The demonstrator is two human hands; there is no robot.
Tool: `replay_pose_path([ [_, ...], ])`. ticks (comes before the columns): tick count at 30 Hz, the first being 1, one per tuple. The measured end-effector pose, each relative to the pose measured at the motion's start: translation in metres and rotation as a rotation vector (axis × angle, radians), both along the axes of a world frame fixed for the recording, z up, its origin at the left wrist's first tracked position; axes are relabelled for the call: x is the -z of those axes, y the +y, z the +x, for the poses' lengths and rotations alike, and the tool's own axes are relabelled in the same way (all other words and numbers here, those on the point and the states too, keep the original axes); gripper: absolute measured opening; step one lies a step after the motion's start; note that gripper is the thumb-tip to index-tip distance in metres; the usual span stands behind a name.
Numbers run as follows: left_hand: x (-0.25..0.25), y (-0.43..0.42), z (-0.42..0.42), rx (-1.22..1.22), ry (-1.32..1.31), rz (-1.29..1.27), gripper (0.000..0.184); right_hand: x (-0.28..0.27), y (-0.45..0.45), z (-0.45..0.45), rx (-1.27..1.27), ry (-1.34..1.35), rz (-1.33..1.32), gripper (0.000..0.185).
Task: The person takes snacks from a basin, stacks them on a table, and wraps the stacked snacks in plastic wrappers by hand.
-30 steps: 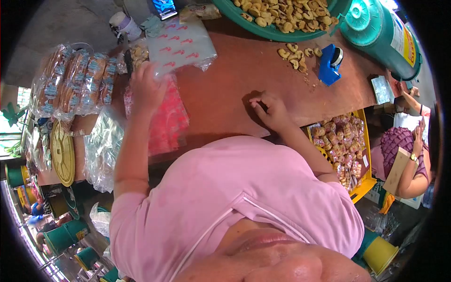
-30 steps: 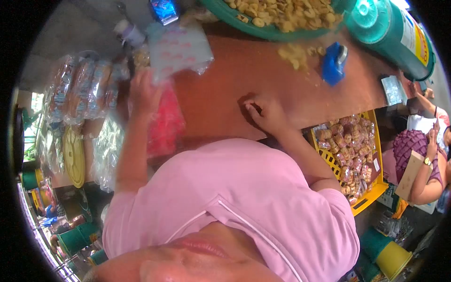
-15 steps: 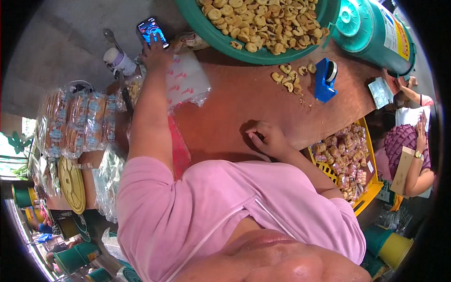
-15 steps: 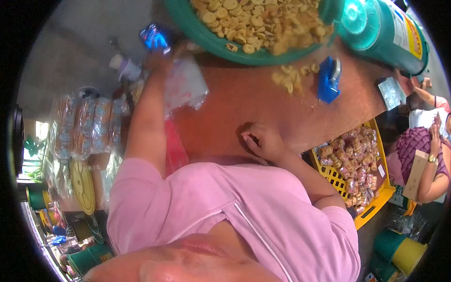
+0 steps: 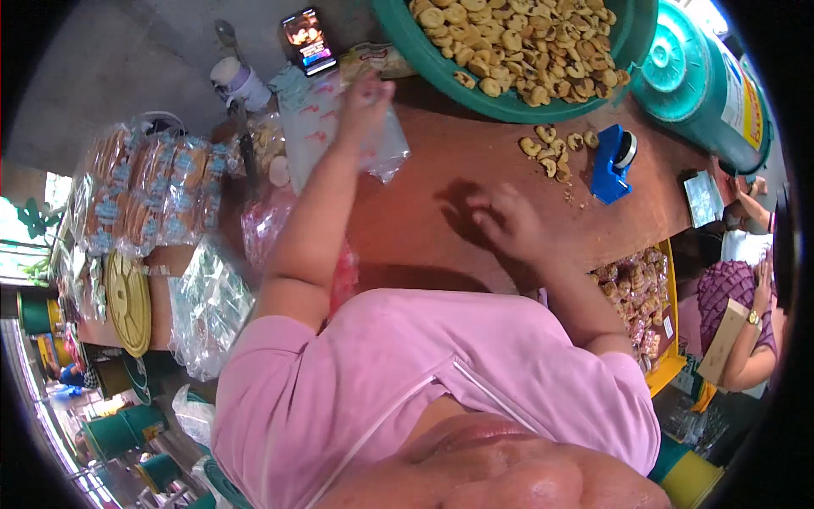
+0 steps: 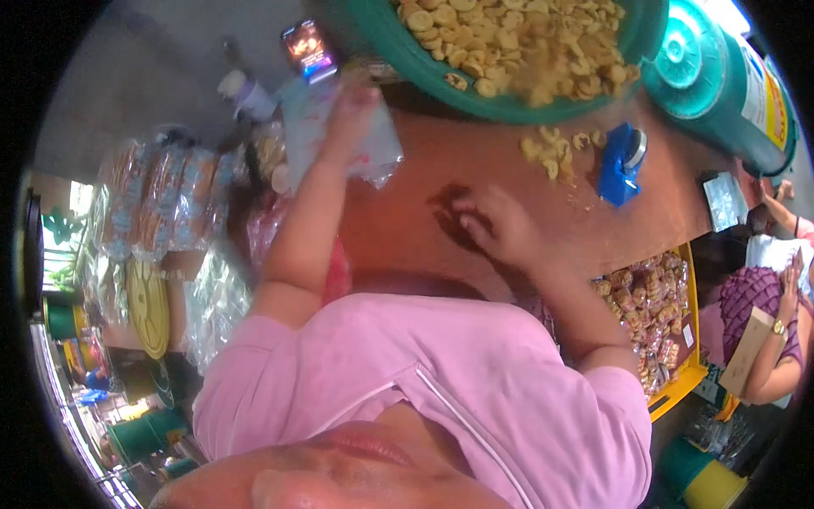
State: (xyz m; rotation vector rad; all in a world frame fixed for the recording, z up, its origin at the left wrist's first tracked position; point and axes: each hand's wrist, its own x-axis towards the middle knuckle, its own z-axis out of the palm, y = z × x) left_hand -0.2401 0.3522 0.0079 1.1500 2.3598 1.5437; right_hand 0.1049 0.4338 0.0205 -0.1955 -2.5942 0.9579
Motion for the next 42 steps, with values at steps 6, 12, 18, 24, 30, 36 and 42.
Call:
replay_pose_path([
  [6, -0.039, 0.046, 0.083, 0.106, -0.314, 0.139, 0.051, -0.095, 0.051, -0.113, 0.104, 0.074, 0.364, 0.047],
  [12, 0.056, 0.058, 0.103, -0.035, -0.046, 0.148, 0.056, -0.100, 0.129, -0.213, 0.133, 0.303, 0.980, 0.058],
  [18, 0.070, 0.050, 0.103, 0.123, -0.093, 0.251, 0.067, -0.107, 0.143, -0.228, 0.022, 0.229, 0.983, 0.057],
  [24, 0.048, 0.041, 0.112, 0.265, 0.065, 0.167, 0.054, -0.128, 0.143, -0.235, 0.082, 0.057, 1.090, 0.048],
  [30, 0.047, 0.041, 0.114, 0.345, 0.081, 0.148, 0.033, -0.140, 0.134, -0.233, 0.107, -0.080, 1.108, 0.052],
  [36, 0.041, 0.040, 0.116, 0.362, 0.029, 0.114, 0.033, -0.140, 0.148, -0.227, 0.079, -0.145, 1.050, 0.057],
  [42, 0.044, 0.041, 0.115, 0.366, 0.058, 0.116, 0.033, -0.142, 0.134, -0.220, 0.121, -0.250, 1.063, 0.053],
])
